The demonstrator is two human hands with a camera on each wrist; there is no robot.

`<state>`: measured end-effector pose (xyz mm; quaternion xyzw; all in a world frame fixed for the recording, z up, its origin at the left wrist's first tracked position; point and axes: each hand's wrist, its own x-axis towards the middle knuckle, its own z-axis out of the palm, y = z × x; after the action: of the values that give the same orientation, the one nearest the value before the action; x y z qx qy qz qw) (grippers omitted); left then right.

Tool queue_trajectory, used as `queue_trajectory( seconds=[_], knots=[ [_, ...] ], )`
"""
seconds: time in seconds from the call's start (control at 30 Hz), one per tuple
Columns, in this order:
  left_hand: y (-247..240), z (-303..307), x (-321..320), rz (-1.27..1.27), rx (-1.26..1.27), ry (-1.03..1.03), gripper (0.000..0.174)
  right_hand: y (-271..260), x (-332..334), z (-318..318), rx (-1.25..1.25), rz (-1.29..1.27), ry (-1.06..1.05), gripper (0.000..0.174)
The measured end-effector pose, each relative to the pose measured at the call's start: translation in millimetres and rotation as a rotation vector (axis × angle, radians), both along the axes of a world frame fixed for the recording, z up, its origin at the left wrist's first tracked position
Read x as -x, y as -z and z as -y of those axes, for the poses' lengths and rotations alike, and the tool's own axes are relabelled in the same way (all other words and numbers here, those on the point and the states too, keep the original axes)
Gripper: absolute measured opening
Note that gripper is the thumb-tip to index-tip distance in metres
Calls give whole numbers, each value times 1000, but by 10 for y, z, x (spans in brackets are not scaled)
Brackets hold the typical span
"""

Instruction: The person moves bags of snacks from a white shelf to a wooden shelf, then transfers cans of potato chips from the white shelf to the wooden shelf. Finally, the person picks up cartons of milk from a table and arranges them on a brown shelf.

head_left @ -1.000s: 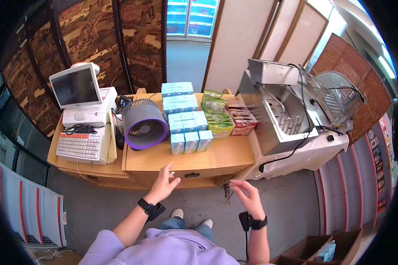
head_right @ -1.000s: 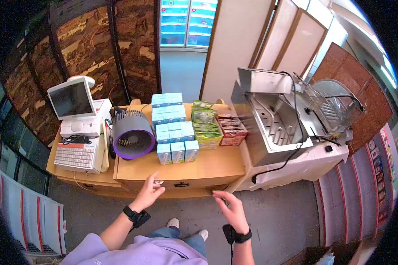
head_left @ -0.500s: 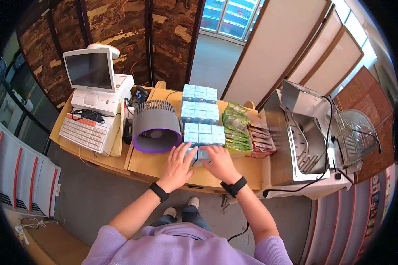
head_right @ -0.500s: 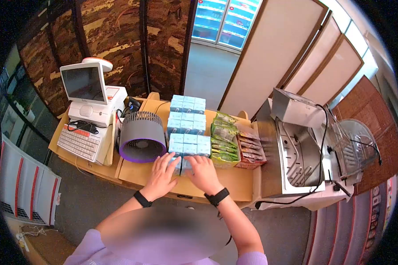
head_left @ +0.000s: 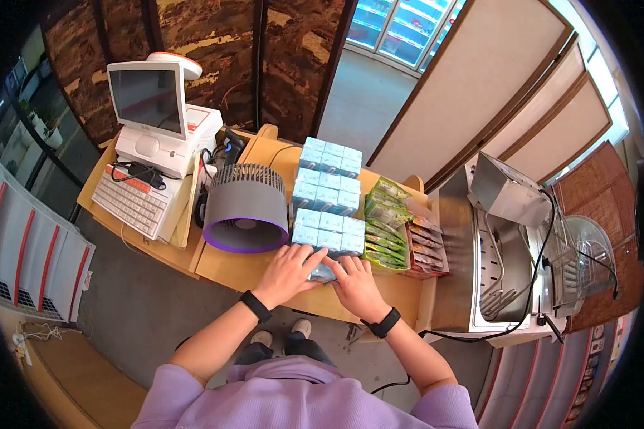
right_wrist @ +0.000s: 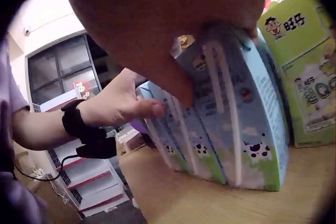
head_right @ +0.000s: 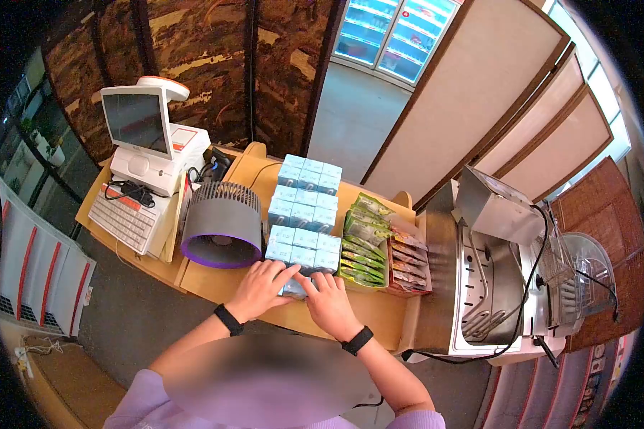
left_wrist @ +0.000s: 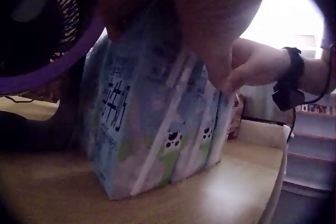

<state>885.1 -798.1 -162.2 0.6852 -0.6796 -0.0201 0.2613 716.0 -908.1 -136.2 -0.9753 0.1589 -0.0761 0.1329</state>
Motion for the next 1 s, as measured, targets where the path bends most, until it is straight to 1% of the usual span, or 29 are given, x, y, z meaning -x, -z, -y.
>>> queue_trajectory(
  seconds=[0.03, 0.1, 0.17, 0.2, 0.37, 0.5, 0.57, 0.6, 0.63, 0.7, 0.73, 0.77, 0.83, 0.87, 0.93, 0.97, 1.0],
  knots=[
    [7, -4, -16, 11, -10, 21, 71, 6, -3, -12, -2, -3, -4, 59],
    [24, -30, -44, 19, -22, 40, 71, 10, -5, -27, -86, 10, -6, 59],
    [31, -77, -90, 32, -35, 84, 70, 39, -27, -71, -76, 45, -33, 59],
    [38, -91, -99, 31, -36, 81, 70, 49, -38, -84, -65, 82, -57, 59],
    [-12, -138, -71, 37, 11, 2, 67, 11, -97, -74, -92, 47, -44, 59],
    [51, -122, -54, 18, 78, 10, 68, 29, -71, -53, -122, 51, -16, 60],
    [22, -158, -47, 67, -12, 33, 66, -67, -52, -63, -162, 81, -39, 58],
    [10, -162, -46, 69, -9, 32, 66, -138, -54, -47, -203, 112, -62, 57],
    [-1, -163, -40, 80, -25, 19, 65, -203, -54, 1, -200, 113, -64, 57],
    [-25, -134, -9, 90, -36, -1, 65, -360, -82, 167, -146, 204, -26, 53],
    [-37, -103, 27, 104, -30, -8, 64, -455, -134, 246, -70, 190, -5, 48],
    [-44, -78, 66, 119, -25, -14, 64, -516, -207, 323, 0, 159, -28, 48],
    [-65, 7, 144, 132, -30, -6, 64, -469, -381, 507, 72, 102, -87, 58],
    [-66, 37, 179, 145, -36, 5, 63, -422, -466, 585, 73, 100, -86, 58],
    [-31, 60, 226, 167, -25, 5, 61, -288, -648, 694, 95, -115, -104, 74],
    [-20, 56, 238, 190, -16, 4, 59, -193, -723, 719, 96, -115, -103, 74],
    [-23, 57, 243, 189, -15, 5, 59, -114, -804, 724, 134, -169, -110, 80]
  ],
)
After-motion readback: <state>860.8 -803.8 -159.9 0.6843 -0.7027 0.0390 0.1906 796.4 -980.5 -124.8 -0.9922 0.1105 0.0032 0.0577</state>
